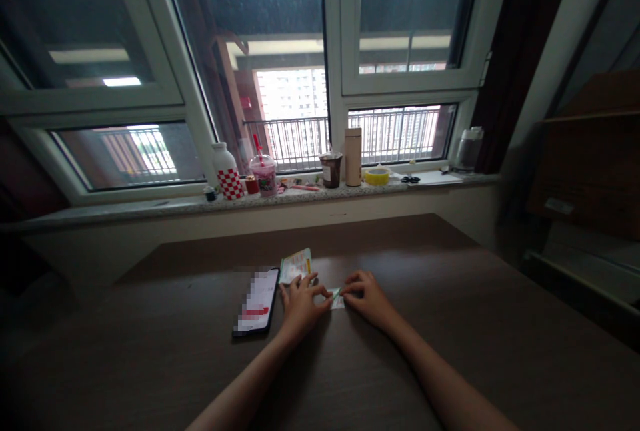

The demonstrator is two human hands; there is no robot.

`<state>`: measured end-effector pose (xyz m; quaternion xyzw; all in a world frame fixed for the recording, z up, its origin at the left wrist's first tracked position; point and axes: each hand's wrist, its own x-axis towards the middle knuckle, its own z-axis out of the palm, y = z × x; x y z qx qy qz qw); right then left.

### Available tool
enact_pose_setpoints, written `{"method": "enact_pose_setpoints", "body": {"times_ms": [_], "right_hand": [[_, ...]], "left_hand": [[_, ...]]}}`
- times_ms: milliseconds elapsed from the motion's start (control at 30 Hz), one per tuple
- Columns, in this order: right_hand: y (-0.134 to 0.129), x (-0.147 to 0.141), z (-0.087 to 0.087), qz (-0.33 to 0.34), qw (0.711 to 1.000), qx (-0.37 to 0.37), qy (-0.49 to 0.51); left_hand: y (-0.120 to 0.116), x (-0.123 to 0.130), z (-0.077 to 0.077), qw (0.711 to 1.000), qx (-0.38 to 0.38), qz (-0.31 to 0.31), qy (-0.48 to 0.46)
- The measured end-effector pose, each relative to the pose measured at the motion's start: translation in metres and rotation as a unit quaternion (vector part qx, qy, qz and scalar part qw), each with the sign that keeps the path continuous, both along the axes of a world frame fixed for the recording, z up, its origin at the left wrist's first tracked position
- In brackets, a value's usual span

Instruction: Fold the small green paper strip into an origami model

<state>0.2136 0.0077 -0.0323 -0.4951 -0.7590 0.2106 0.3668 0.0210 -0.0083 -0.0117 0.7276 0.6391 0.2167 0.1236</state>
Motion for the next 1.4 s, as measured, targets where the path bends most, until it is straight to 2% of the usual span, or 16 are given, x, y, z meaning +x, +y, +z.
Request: {"method": "enact_pose_setpoints", "body": {"times_ms": [200,633,867,1100,1400], "right_hand": [[-0.005,-0.002,0.001,0.027,0.999,0.002,-0.026],[0.003,-0.001,0.000,-0.015,0.996,0.013,-0.085],[0.007,0.000,-0.004,-0.046,0.997,0.016,-0.067],[0.010,0.009,-0.008,-0.041,0.999,0.020,0.010],[0.005,0.005,-0.005,-0.009,0.999,0.025,-0.028]], "left_hand": [[0.000,0.000,-0.002,1.000,0.009,-0.002,0.001],[-0.002,0.000,0.002,1.000,0.003,-0.009,0.005],[-0.001,-0.001,-0.001,1.000,0.003,-0.012,-0.005],[-0.001,-0.001,-0.002,1.000,0.010,-0.009,-0.004],[-0.002,0.002,-0.009,0.999,0.040,-0.007,-0.002]]}}
